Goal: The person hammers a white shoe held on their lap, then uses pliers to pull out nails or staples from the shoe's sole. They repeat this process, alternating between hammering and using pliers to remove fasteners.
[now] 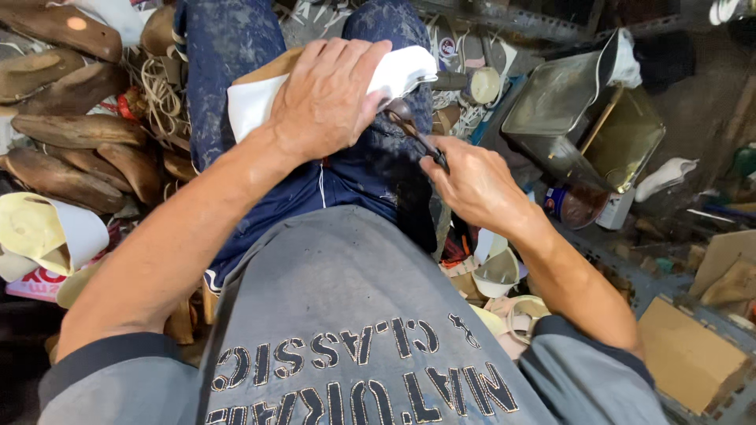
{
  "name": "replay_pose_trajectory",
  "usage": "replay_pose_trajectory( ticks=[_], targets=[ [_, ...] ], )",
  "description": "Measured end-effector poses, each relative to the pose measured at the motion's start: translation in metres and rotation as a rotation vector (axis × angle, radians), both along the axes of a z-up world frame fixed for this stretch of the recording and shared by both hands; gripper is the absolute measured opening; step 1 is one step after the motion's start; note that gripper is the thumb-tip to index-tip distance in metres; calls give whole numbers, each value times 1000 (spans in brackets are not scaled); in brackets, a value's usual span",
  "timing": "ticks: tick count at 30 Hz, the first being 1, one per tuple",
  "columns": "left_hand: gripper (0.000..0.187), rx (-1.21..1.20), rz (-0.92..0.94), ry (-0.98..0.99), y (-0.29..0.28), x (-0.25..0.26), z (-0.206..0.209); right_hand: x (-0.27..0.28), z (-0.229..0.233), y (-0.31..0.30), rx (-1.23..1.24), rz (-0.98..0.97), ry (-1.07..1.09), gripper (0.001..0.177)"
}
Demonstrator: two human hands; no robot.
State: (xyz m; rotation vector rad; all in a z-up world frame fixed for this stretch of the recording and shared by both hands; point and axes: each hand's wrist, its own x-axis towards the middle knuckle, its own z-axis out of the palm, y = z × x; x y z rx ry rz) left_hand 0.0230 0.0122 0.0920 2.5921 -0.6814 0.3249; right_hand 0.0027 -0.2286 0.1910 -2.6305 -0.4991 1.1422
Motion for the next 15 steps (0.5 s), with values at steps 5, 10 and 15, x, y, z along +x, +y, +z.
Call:
replay_pose_trajectory(
  ticks=[5,10,15],
  targets=[
    [49,-33,-6,95,4,10,-13,1,-8,-10,-79,36,1,38],
    [51,-79,-25,130,4,11,-10,10,-17,-16,4,187,-232,52],
    [52,-68,-39,113,2,9,-4,34,4,-2,21,195,-163,43]
  ],
)
